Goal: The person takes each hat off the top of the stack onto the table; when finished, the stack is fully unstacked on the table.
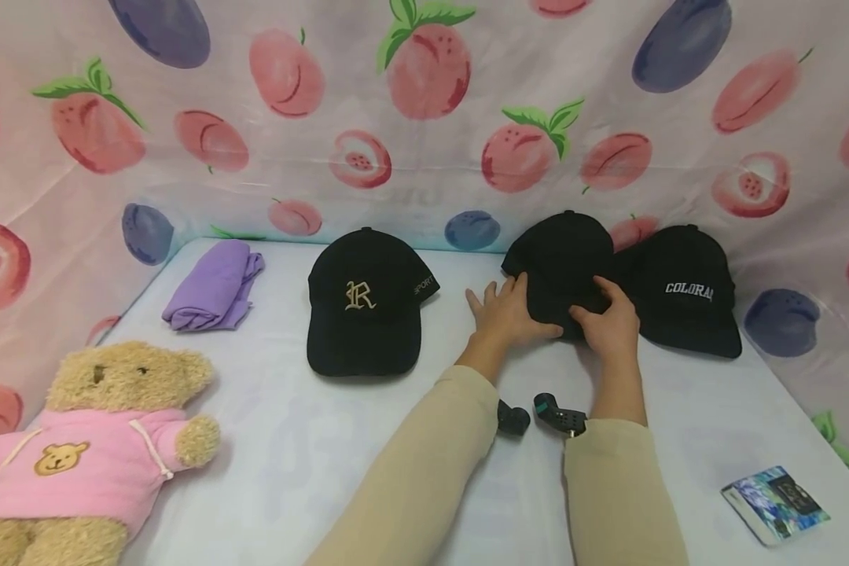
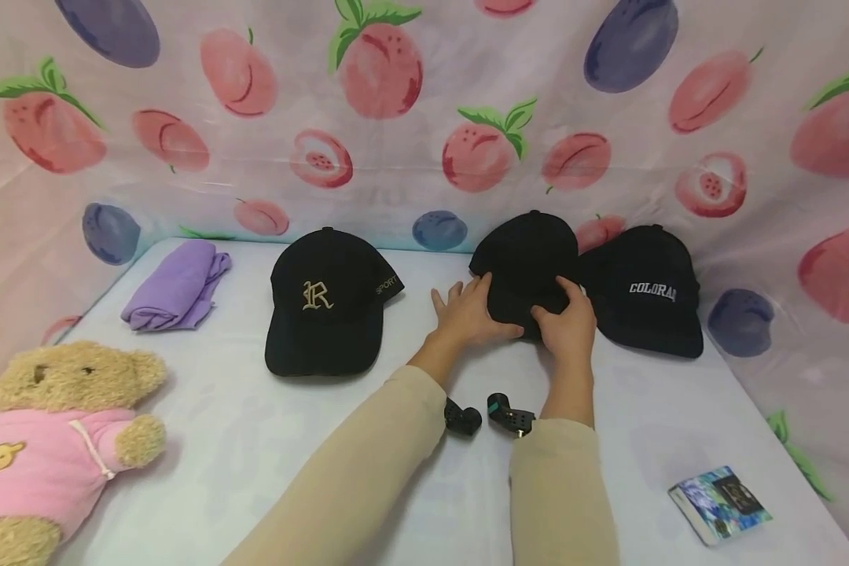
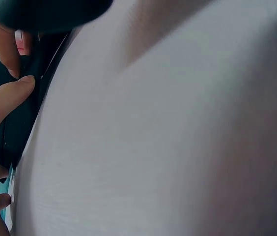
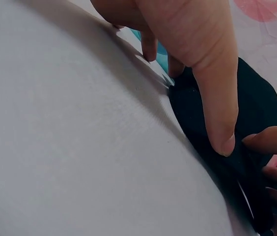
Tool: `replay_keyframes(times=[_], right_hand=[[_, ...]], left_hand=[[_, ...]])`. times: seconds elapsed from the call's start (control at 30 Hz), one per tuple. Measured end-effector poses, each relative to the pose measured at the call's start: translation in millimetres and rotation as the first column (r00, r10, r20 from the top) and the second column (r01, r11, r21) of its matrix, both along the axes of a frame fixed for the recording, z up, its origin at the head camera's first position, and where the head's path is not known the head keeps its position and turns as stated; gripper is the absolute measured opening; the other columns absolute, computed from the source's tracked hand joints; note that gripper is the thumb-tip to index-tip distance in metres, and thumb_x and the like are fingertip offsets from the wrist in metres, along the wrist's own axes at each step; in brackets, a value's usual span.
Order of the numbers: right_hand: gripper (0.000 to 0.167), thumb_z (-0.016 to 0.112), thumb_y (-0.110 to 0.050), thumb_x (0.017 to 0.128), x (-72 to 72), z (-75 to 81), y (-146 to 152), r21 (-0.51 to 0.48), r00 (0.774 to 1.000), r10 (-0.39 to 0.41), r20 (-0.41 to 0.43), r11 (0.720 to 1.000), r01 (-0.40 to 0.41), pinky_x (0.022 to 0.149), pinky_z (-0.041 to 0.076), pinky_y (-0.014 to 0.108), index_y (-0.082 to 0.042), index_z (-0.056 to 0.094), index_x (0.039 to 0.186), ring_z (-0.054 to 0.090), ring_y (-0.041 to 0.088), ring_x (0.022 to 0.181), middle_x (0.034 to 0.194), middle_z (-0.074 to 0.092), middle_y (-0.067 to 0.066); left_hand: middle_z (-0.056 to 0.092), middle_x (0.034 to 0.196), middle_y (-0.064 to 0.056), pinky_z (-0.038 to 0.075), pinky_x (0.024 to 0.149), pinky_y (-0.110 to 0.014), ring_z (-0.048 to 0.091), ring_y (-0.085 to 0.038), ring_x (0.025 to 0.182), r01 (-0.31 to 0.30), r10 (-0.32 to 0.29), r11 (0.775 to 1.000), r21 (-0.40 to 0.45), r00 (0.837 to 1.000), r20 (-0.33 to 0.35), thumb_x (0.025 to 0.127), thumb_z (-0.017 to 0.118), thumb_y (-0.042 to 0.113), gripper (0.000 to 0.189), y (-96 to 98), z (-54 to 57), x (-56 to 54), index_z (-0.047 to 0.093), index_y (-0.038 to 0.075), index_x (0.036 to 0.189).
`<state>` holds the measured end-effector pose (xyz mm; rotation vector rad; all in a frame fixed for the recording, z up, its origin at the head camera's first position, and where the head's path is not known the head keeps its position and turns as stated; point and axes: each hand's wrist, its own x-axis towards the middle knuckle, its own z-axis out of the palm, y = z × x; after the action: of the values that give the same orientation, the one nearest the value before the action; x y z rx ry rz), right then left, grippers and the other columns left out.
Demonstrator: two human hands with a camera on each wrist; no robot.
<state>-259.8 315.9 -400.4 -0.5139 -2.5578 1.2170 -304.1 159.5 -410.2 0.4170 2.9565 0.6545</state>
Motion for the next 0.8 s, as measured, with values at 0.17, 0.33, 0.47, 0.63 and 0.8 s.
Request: replay_keyframes(times=[0.17,0.33,0.47,0.63,0.8], right_hand=[[0.067,0.069,-0.013,0.095,0.4,-1.2,-2.0,-0.003,0.998,-0.028,-0.053,1.0,0.028,0.126,0.025,0.056,-0.012,0.044,0.157,0.034,0.04,0.152,0.162,0.042,0.02],[0.063,0.067,-0.012,0.096,0.5,-1.5,-5.4,-0.031,0.995,-0.049,-0.087,0.998,0.047,0.126,0.021,0.057,-0.012,0.047,0.156,0.035,0.04,0.151,0.16,0.045,0.019],[0.059,0.065,-0.012,0.097,0.3,-1.1,-8.3,-0.055,0.99,-0.073,-0.123,0.996,0.067,0.125,0.023,0.056,-0.012,0.05,0.154,0.037,0.038,0.15,0.158,0.049,0.018],[0.057,0.065,-0.013,0.097,-0.4,1.2,-9.5,-0.063,0.981,-0.095,-0.167,0.994,0.085,0.125,0.024,0.054,-0.013,0.053,0.152,0.039,0.036,0.148,0.155,0.053,0.016],[0.057,0.065,-0.013,0.097,1.4,3.7,-5.6,-0.08,0.981,-0.107,-0.16,0.992,0.095,0.126,0.024,0.052,-0.014,0.052,0.153,0.039,0.033,0.15,0.156,0.052,0.013]], left_hand=[[0.033,0.168,0.005,0.011,0.126,-0.065,0.027,-0.03,0.157,0.002,-0.002,1.0,0.007,1.0,-0.004,0.077,0.074,0.077,0.112,2.3,-1.8,-0.7,0.024,0.028,0.165],[0.033,0.168,0.005,0.012,0.125,-0.065,0.027,-0.03,0.157,0.001,-0.001,1.0,-0.007,1.0,-0.001,0.077,0.072,0.078,0.113,5.1,-1.5,-0.1,0.025,0.028,0.165],[0.033,0.169,0.005,0.011,0.125,-0.065,0.027,-0.03,0.157,-0.004,0.004,1.0,-0.011,1.0,0.008,0.076,0.072,0.079,0.113,6.1,-0.2,1.3,0.025,0.028,0.165],[0.033,0.169,0.006,0.011,0.126,-0.065,0.027,-0.029,0.157,-0.01,0.01,1.0,-0.016,1.0,0.0,0.076,0.072,0.079,0.113,6.4,0.8,1.4,0.025,0.028,0.165],[0.032,0.169,0.006,0.012,0.126,-0.063,0.027,-0.028,0.157,0.004,-0.003,1.0,-0.019,1.0,0.007,0.078,0.071,0.078,0.11,6.2,0.8,1.7,0.024,0.028,0.165]])
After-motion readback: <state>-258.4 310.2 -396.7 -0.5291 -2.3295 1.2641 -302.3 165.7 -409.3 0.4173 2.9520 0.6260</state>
